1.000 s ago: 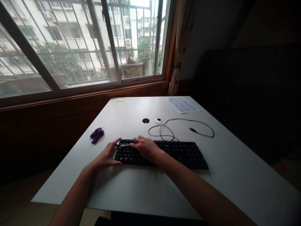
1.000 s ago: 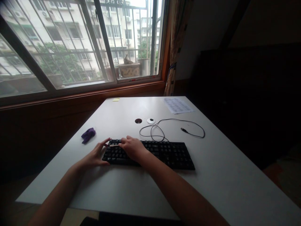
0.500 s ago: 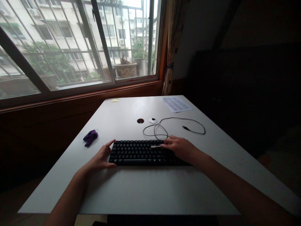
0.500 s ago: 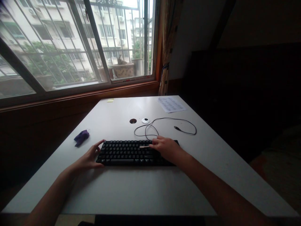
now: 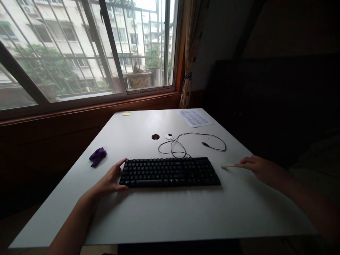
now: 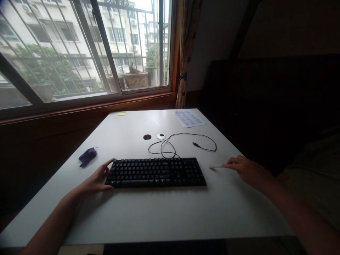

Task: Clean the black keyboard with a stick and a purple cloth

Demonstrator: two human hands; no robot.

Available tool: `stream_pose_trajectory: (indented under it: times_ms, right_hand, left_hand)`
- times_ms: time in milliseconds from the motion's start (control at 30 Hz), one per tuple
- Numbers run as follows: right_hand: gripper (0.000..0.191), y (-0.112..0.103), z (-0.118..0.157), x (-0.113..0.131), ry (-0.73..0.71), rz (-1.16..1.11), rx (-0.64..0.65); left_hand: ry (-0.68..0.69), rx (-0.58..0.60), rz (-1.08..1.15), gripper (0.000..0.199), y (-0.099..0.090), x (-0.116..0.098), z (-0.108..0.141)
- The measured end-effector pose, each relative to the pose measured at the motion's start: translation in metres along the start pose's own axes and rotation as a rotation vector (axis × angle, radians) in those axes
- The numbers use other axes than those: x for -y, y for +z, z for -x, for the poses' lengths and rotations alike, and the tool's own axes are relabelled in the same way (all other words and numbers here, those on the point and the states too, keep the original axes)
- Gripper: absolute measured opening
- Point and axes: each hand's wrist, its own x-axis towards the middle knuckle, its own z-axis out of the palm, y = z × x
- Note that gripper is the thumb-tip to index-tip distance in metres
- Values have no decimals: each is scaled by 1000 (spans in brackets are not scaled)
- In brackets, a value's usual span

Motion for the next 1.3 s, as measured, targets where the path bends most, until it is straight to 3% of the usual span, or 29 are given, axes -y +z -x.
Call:
stream_pose_trajectory:
  times_ms: [100,200,333,567,700,800,900,1000,1300]
  right_hand:
    - [49,-2,14,-12,-21,-37,111]
    - [51,2,5,17,34,-92,33]
    - [52,21,-37,105,-75,-167,41]
    - [61,87,-117,269,-412,-192,123]
    - [50,107,-147,339,-494,-185,208]
    - [43,111,-161,372,-478,-180,242]
    - [37,110,-169,387,-495,-165,255]
    - [32,104,-170,384,-531,-131,255]
    - [35,79,-144,320,-529,7,273]
  left_hand:
    - [-7,-2,3,110,0,-1,0]
    - [-14,-3,14,110,0,-1,0]
    - [-19,-1,26,111,1,-2,1]
    - [-26,-4,38,114,2,-1,1]
    - [-21,-18,65,116,4,0,1]
    - [1,-31,154,115,5,0,2]
    - [13,-28,214,114,6,-1,2]
    - [-7,-6,166,114,5,-1,1]
    - [-2,-8,55,112,1,-6,1]
